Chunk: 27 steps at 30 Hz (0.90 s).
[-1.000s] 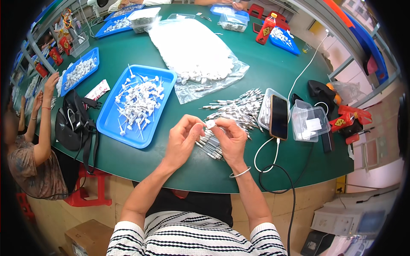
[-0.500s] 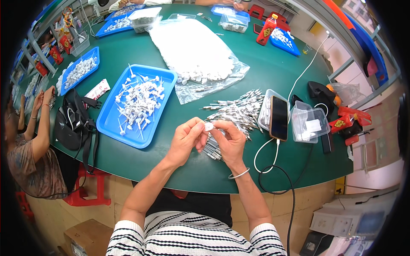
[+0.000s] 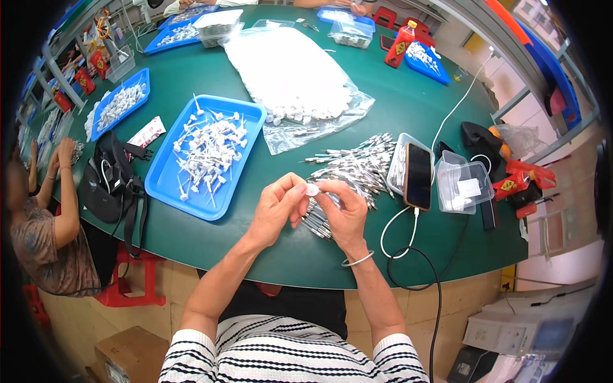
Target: The person sits at a green workbench and repeatedly assembles small white plastic caps onto silver metal rods. They pick up a rod from a pile on the table, attach a cap from a nearby bag, and place the finished unit into a blue tray.
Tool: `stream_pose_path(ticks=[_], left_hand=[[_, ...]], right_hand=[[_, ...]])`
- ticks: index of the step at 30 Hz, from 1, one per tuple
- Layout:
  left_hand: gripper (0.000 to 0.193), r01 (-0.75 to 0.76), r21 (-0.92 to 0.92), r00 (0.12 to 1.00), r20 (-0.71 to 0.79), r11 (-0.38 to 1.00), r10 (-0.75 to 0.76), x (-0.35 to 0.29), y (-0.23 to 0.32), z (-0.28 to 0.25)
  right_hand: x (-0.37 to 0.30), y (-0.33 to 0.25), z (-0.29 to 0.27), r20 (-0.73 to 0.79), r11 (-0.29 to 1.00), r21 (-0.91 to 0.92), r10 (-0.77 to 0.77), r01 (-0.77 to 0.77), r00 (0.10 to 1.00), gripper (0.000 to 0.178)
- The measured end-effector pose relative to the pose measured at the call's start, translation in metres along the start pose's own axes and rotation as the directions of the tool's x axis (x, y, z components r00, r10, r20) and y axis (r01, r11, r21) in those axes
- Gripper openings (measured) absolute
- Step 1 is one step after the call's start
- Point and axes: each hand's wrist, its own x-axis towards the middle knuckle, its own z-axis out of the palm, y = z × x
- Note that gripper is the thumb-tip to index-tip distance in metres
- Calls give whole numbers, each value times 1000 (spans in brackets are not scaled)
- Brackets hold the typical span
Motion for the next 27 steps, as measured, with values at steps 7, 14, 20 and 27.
stream_pose_path(ticks=[7,14,20,27], left_hand=[[25,-53,49,998,-11,997,54,-1,-9,-4],[31,-18,9,1000,18,1000,18,-5,-4,-3],[24,-41,33,996,-73,999,44,-15,9,-22],[15,90,954,708,-264,286,655,-29,78,-94]], right_hand=[[-1,0,1,-2,999,-8,36,-36,999,17],[-4,0,1,-11,998,6,62,-62,998,18],[2,-7,6,90,998,-45,-40,44,995,34],[4,-8,-4,-147,999,-9,36,-37,988,28]])
